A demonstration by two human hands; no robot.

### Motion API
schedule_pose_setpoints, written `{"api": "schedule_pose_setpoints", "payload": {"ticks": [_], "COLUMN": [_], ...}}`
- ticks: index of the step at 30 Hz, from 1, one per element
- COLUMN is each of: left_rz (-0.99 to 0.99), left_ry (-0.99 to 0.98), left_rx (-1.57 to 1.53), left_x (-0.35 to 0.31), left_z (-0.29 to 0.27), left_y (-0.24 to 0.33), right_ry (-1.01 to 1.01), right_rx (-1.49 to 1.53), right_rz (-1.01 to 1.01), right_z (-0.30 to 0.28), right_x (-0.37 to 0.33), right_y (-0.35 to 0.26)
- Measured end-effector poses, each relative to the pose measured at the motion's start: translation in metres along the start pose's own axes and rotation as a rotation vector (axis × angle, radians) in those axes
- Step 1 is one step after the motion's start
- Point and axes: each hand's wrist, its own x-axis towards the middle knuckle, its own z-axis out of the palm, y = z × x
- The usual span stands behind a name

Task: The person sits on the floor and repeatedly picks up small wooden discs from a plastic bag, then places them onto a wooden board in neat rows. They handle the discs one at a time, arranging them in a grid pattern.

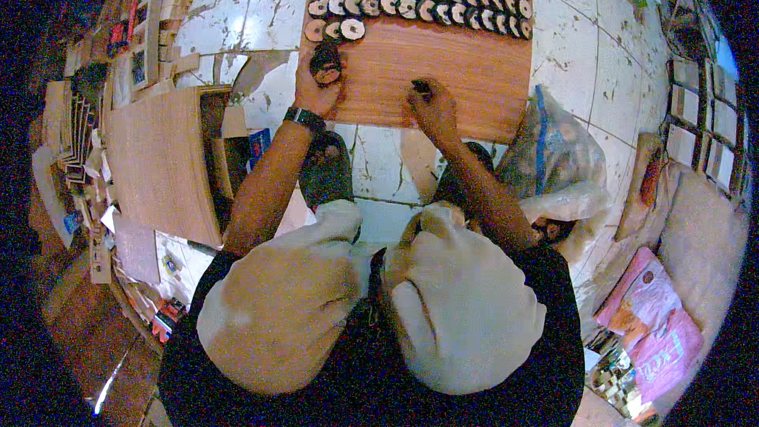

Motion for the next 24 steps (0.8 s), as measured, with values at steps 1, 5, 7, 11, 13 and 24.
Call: {"api": "schedule_pose_setpoints", "payload": {"ticks": [1, 5, 7, 11, 13, 24], "left_rz": [-0.080, -0.035, -0.169, 0.312, 0.105, -0.756], "left_ry": [0.037, 0.080, 0.070, -0.056, -0.036, -0.116], "left_rx": [-0.124, -0.051, -0.129, 0.621, 0.434, -0.638], "left_x": [0.003, 0.010, 0.015, 0.012, 0.000, -0.109], "left_z": [0.002, 0.009, 0.007, -0.002, -0.008, 0.009], "left_y": [-0.001, 0.001, 0.005, 0.001, -0.002, -0.007], "right_ry": [-0.011, -0.029, -0.039, -0.073, -0.030, -0.452], "right_rx": [-0.006, -0.127, -0.217, -0.349, -0.469, -1.352], "right_rz": [-0.006, -0.051, -0.089, -0.172, -0.223, -0.487], "right_z": [-0.006, -0.023, -0.030, -0.054, -0.066, -0.059], "right_x": [-0.009, -0.040, -0.055, -0.076, -0.085, -0.105], "right_y": [0.004, 0.017, 0.021, 0.023, 0.024, 0.056]}}
